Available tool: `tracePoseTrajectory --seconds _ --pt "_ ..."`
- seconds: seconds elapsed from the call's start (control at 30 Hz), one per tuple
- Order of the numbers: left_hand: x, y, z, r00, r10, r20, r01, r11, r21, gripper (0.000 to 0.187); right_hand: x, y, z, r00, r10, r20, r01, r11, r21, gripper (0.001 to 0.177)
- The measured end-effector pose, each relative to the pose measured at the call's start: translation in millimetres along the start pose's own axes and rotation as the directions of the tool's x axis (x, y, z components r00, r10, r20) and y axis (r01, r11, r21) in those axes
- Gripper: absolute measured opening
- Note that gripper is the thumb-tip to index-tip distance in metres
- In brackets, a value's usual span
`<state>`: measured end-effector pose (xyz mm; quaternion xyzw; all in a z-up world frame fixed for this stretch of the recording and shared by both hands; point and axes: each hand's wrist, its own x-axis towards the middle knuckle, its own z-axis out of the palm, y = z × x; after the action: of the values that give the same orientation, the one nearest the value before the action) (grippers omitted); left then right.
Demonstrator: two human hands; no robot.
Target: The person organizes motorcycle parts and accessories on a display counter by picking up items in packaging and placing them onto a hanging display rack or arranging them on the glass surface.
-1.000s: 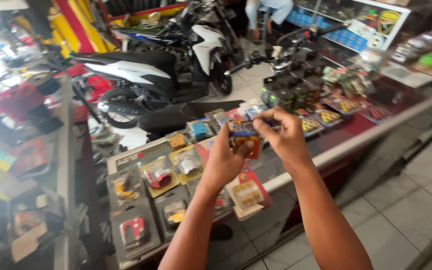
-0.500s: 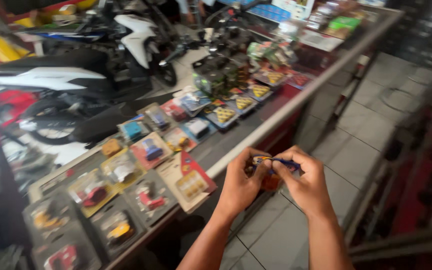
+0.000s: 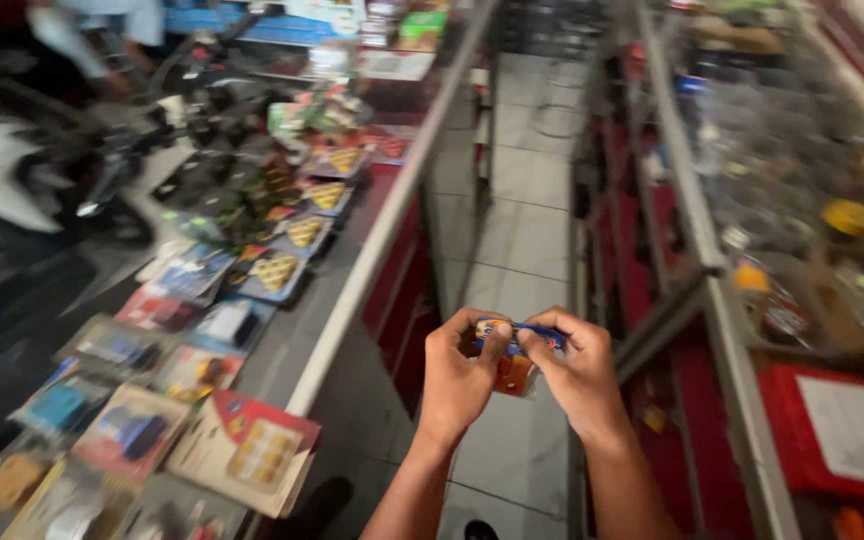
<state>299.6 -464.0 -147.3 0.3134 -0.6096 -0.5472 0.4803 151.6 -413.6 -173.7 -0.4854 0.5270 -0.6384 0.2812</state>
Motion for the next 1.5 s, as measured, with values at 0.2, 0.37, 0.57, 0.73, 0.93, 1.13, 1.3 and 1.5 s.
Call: tracePoseTrajectory --seconds 0.2,0.37,0.57,0.73,0.93,1.13,1.3,1.5 --pt "0 1 7 0.939 -0.006 0.345 0.014 1.0 -0.021 0.012 -36 -15 -25 0.988 0.008 -0.156 -0.015 0.999 -0.038 0.006" --pt "-7 1 38 0.885 0.04 0.464 0.005 0.995 -0.095 0.011 -70 -33 -47 0.955 -0.014 -0.296 -0.017 0.995 -0.102 0.005" --pt "-34 6 65 0.831 0.009 0.557 0.039 0.997 -0.074 0.012 -117 -53 -67 0.92 0.014 -0.392 -0.099 0.975 -0.199 0.006" --pt "-60 -3 79 0.758 0.036 0.651 0.077 0.987 -0.144 0.012 -160 -61 -69 0.835 0.159 -0.526 -0.3 0.934 -0.194 0.011" --pt "-82 18 100 0.675 0.054 0.736 0.087 0.984 -0.153 0.012 -192 -79 -83 0.836 -0.062 -0.545 -0.179 0.909 -0.377 0.008" --pt "-101 47 141 0.575 0.371 0.729 -0.197 0.928 -0.316 0.008 -228 -110 -111 0.775 -0.216 -0.593 -0.054 0.913 -0.404 0.005" --pt "-122 70 195 0.447 0.381 0.81 -0.107 0.921 -0.374 0.009 -263 -137 -140 0.651 -0.264 -0.711 -0.101 0.899 -0.426 0.004" --pt "-155 107 247 0.239 0.499 0.833 -0.118 0.867 -0.485 0.011 -309 -186 -155 0.515 -0.479 -0.711 -0.209 0.734 -0.646 0.006"
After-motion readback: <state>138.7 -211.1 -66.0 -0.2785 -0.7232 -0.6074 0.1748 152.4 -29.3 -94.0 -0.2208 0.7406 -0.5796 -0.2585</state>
